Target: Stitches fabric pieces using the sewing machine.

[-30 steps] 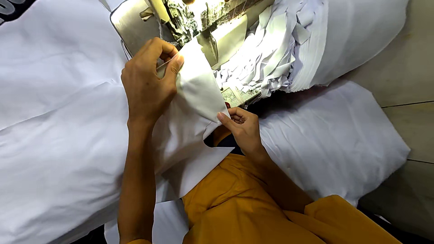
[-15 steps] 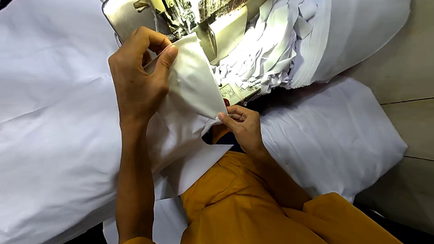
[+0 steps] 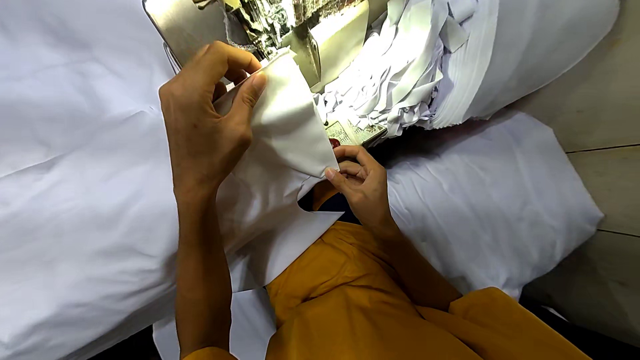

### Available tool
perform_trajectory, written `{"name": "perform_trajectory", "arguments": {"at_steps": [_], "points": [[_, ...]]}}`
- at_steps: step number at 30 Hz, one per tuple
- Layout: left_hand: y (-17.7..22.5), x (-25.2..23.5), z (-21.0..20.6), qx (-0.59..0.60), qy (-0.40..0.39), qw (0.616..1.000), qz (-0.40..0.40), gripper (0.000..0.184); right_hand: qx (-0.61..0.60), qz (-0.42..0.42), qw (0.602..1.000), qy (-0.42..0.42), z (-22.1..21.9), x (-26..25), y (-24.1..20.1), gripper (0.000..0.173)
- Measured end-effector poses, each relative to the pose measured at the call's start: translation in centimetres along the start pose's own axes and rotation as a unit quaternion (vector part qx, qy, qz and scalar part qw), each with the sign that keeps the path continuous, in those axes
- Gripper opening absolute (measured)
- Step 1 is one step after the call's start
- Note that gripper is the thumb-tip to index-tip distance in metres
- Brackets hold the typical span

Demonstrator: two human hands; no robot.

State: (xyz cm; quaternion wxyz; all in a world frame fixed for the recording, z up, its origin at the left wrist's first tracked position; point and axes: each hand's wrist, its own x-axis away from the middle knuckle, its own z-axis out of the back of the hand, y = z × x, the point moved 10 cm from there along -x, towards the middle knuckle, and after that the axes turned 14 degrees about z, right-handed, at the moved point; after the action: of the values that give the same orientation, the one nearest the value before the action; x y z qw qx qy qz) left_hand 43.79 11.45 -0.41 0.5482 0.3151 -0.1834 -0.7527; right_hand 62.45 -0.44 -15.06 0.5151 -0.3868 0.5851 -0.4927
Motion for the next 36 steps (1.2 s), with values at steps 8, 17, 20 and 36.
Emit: {"name": "perform_trajectory", "arguments": {"at_steps": [8, 17, 20, 36], "points": [[-0.4, -0.3, -0.1, 0.002, -0.007, 1.000, 0.001, 0.023, 0.033, 0.051, 0.998, 0.027, -0.3, -0.4, -1.0, 0.041], [-0.1, -0.2, 0.5, 0.089, -0.003, 0.996, -0.019, 0.017, 0.009, 0.076, 0.997, 0.014, -0.5, -0.9, -1.0, 0.043], [-0.1, -0.3, 0.4, 0.084, -0.003, 0.996, -0.020, 0.018, 0.007, 0.077, 0.997, 0.007, -0.5, -0.9, -0.9, 0.042], [-0.3, -0.6, -0.1, 0.030, -0.006, 1.000, 0.001, 0.022, 0.024, 0.022, 0.998, 0.047, 0.6, -0.2, 0.4, 0.016]]}}
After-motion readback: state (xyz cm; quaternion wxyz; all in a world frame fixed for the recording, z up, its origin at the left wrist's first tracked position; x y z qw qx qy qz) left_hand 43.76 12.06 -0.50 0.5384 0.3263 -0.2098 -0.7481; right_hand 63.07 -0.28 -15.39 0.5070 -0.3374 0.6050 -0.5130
